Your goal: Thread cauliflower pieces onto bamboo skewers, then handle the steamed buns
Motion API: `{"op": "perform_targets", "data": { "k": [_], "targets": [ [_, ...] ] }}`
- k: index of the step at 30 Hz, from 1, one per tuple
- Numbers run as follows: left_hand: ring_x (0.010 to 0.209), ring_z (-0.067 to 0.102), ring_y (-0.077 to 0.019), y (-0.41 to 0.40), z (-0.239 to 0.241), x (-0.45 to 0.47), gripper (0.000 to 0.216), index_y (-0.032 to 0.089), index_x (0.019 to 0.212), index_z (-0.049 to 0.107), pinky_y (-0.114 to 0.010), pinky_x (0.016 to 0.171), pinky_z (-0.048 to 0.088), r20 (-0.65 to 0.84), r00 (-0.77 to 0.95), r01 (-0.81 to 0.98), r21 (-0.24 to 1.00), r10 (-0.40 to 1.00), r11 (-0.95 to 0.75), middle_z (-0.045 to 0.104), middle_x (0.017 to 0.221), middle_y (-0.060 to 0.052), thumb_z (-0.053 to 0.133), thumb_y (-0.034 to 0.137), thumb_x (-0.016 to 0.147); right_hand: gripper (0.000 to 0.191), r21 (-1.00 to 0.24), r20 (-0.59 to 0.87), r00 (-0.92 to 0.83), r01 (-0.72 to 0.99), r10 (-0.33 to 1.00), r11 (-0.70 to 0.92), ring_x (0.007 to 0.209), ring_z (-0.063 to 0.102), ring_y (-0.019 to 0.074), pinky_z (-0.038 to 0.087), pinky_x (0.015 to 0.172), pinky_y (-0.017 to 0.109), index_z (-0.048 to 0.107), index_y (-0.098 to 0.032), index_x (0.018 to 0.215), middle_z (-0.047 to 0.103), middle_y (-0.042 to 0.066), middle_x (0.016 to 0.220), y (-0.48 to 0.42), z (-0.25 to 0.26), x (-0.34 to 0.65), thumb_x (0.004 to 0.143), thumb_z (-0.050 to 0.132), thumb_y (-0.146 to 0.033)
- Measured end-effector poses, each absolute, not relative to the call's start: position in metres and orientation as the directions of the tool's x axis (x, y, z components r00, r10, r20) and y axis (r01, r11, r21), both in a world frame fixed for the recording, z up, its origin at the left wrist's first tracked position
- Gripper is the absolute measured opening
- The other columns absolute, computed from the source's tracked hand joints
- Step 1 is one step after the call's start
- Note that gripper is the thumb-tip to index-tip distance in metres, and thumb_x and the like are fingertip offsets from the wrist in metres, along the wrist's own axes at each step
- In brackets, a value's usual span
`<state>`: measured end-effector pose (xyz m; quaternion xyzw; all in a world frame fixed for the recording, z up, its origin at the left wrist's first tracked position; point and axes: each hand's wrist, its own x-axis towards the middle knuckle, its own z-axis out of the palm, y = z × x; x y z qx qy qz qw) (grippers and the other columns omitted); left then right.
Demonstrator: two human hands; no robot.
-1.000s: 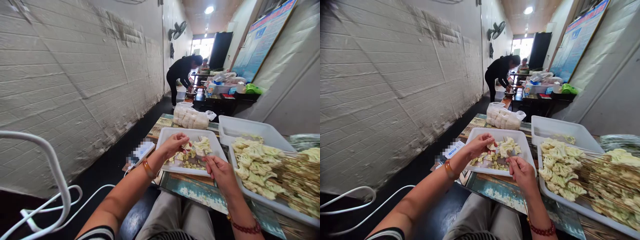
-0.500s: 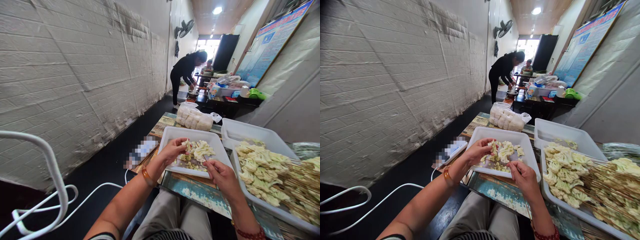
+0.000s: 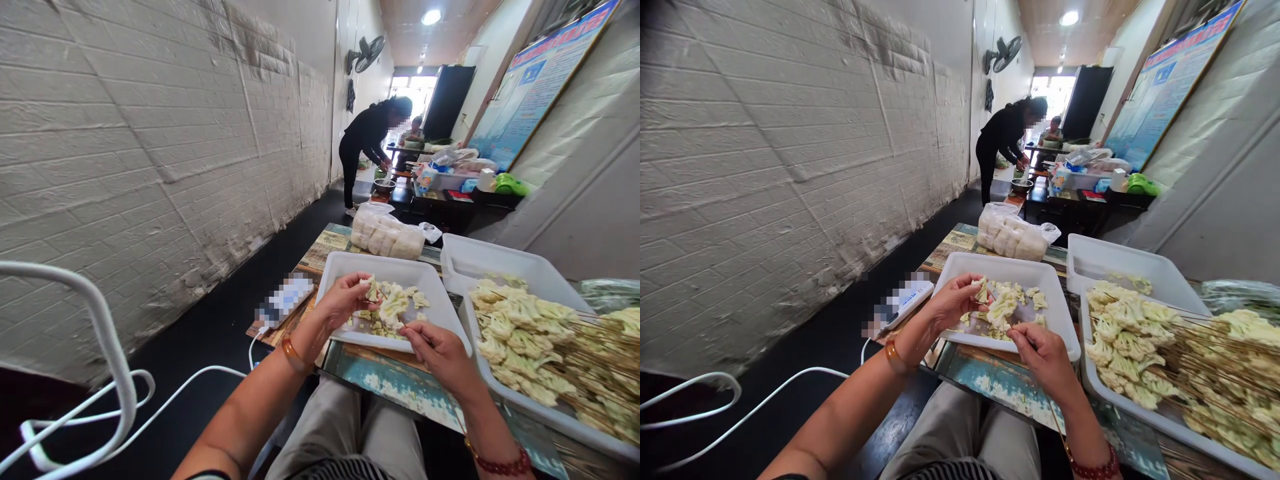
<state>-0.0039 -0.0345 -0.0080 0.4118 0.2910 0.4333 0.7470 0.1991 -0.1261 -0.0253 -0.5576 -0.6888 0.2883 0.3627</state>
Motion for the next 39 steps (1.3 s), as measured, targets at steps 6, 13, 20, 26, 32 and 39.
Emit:
{"op": "perform_targets", "data": {
  "k": [6, 13, 20, 26, 32, 39],
  "targets": [
    [0.062, 0.064, -0.0119, -0.0341, -0.0060, -0.0006, 0.041, 0.015, 0.085, 0.055, -0.017, 0.049, 0.043, -0.036, 0.412, -0.423, 0.878, 0.910, 0.226, 0.064, 0.070, -0.001, 0.082, 0.036, 0.063, 0.038, -0.758, 0.212, -0.157, 0.596, 0.965, 0.264, 0.051, 0.050, 0.0128, 0.037, 0.048, 0.023, 0.068, -0.019, 0.081, 0.057, -0.001, 0.056, -0.1247, -0.0260, 0.1995, 0.092, 0.045, -0.048],
    [0.066, 0.062, -0.0113, -0.0343, -0.0083, 0.0006, 0.037, 0.015, 0.085, 0.059, -0.019, 0.054, 0.043, -0.016, 0.421, -0.404, 0.892, 0.907, 0.203, 0.066, 0.073, -0.002, 0.081, 0.036, 0.064, 0.038, -0.723, 0.256, -0.141, 0.629, 0.956, 0.286, 0.050, 0.051, 0.0131, 0.036, 0.049, 0.023, 0.069, -0.020, 0.079, 0.058, -0.001, 0.055, -0.1230, -0.0273, 0.1986, 0.092, 0.046, -0.047],
    [0.072, 0.062, -0.0131, -0.0378, -0.0048, -0.0006, 0.035, 0.015, 0.085, 0.064, -0.023, 0.064, 0.046, -0.010, 0.403, -0.430, 0.881, 0.915, 0.199, 0.065, 0.076, -0.002, 0.082, 0.030, 0.060, 0.036, -0.707, 0.281, -0.134, 0.640, 0.950, 0.300, 0.053, 0.054, 0.0137, 0.039, 0.051, 0.023, 0.067, -0.020, 0.076, 0.060, -0.001, 0.058, -0.1235, -0.0273, 0.1979, 0.091, 0.046, -0.045],
    [0.071, 0.060, -0.0127, -0.0369, -0.0067, -0.0041, 0.034, 0.013, 0.085, 0.067, -0.023, 0.063, 0.045, 0.005, 0.430, -0.385, 0.905, 0.903, 0.179, 0.067, 0.077, -0.004, 0.082, 0.032, 0.061, 0.035, -0.705, 0.292, -0.155, 0.632, 0.944, 0.322, 0.057, 0.056, 0.0153, 0.042, 0.057, 0.024, 0.066, -0.021, 0.073, 0.062, 0.000, 0.062, -0.1250, -0.0210, 0.1959, 0.091, 0.046, -0.044],
    [0.071, 0.059, -0.0117, -0.0386, -0.0073, -0.0037, 0.039, 0.013, 0.087, 0.070, -0.023, 0.064, 0.045, -0.005, 0.453, -0.350, 0.919, 0.892, 0.182, 0.067, 0.079, -0.004, 0.085, 0.034, 0.057, 0.037, -0.710, 0.302, -0.123, 0.633, 0.945, 0.309, 0.056, 0.056, 0.0157, 0.042, 0.055, 0.024, 0.066, -0.021, 0.072, 0.061, 0.000, 0.059, -0.1246, -0.0238, 0.1952, 0.091, 0.046, -0.046],
    [0.072, 0.060, -0.0116, -0.0407, -0.0066, -0.0011, 0.041, 0.015, 0.092, 0.067, -0.026, 0.070, 0.049, -0.017, 0.454, -0.419, 0.878, 0.891, 0.230, 0.066, 0.081, -0.003, 0.083, 0.036, 0.061, 0.036, -0.735, 0.300, -0.065, 0.620, 0.952, 0.274, 0.054, 0.055, 0.0149, 0.040, 0.051, 0.024, 0.068, -0.020, 0.076, 0.060, 0.000, 0.059, -0.1253, -0.0291, 0.1935, 0.090, 0.047, -0.046]
  ]
}}
